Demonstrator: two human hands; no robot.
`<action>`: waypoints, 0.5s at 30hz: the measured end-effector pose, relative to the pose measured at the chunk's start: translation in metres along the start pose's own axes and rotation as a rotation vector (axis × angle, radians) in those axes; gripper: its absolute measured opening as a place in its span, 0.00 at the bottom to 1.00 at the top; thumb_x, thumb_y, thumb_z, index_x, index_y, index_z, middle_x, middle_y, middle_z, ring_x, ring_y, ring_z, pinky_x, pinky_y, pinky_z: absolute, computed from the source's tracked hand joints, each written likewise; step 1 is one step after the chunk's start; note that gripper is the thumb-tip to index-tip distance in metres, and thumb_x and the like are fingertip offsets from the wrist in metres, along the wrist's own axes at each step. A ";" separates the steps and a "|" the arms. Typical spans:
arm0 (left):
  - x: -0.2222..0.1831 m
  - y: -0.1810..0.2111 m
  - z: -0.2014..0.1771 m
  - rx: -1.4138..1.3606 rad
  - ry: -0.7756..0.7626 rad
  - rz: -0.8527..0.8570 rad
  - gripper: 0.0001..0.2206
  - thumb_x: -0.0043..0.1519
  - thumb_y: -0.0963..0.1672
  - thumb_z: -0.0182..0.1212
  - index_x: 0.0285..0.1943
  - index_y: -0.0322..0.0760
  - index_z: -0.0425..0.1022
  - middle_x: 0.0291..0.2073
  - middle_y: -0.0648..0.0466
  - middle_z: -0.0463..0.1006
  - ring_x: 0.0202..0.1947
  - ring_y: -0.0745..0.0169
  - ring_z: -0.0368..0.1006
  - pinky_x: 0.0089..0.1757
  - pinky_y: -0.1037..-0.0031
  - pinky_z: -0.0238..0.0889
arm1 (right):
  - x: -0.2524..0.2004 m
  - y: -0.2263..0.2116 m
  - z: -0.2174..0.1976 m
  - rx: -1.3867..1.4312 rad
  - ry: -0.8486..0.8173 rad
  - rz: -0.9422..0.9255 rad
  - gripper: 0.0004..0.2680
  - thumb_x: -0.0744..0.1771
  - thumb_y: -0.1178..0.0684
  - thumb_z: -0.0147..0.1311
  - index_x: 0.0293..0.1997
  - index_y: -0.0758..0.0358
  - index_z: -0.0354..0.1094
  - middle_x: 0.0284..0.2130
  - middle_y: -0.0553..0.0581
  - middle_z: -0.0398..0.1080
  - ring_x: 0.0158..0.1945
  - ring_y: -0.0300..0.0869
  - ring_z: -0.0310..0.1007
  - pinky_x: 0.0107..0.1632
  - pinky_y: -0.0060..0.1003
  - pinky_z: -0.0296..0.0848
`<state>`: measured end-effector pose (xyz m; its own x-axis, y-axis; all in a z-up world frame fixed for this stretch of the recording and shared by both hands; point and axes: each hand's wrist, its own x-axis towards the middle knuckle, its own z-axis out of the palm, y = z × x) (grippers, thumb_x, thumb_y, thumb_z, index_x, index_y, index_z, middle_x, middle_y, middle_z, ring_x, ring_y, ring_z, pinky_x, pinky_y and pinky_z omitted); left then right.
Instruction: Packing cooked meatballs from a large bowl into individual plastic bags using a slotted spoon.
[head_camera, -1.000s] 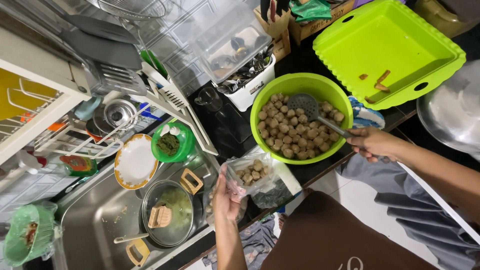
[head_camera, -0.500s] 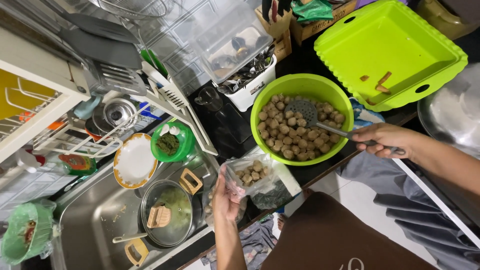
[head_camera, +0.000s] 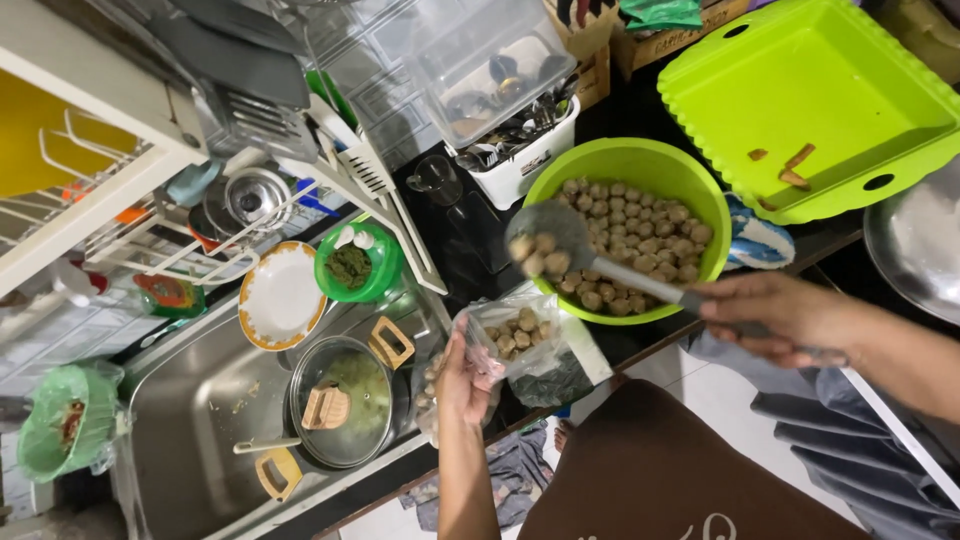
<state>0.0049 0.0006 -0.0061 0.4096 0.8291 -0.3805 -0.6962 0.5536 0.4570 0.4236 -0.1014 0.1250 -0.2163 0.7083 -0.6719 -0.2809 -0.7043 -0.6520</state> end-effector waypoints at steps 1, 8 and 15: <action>0.002 -0.001 -0.002 0.025 0.092 -0.003 0.17 0.70 0.48 0.51 0.67 0.46 0.69 0.25 0.56 0.76 0.17 0.72 0.69 0.15 0.84 0.60 | -0.002 0.001 0.012 -0.072 -0.034 0.024 0.14 0.70 0.61 0.46 0.65 0.66 0.68 0.20 0.69 0.71 0.07 0.40 0.59 0.03 0.28 0.61; -0.002 0.001 0.022 0.123 0.273 0.063 0.20 0.67 0.51 0.57 0.69 0.55 0.71 0.25 0.47 0.79 0.23 0.51 0.81 0.30 0.58 0.82 | 0.017 0.056 0.083 -0.681 0.150 -0.154 0.20 0.68 0.57 0.51 0.71 0.51 0.62 0.20 0.61 0.76 0.10 0.39 0.68 0.10 0.29 0.66; 0.006 0.003 -0.005 0.107 0.252 0.063 0.19 0.66 0.51 0.58 0.68 0.58 0.72 0.26 0.47 0.80 0.24 0.51 0.82 0.31 0.58 0.82 | 0.022 0.069 0.082 -0.975 0.111 -0.452 0.21 0.69 0.57 0.47 0.73 0.52 0.57 0.62 0.58 0.70 0.63 0.47 0.72 0.63 0.46 0.72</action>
<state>0.0022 0.0068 -0.0112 0.1987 0.8239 -0.5307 -0.6438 0.5180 0.5632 0.3227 -0.1305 0.0936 -0.1800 0.9384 -0.2949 0.5628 -0.1476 -0.8133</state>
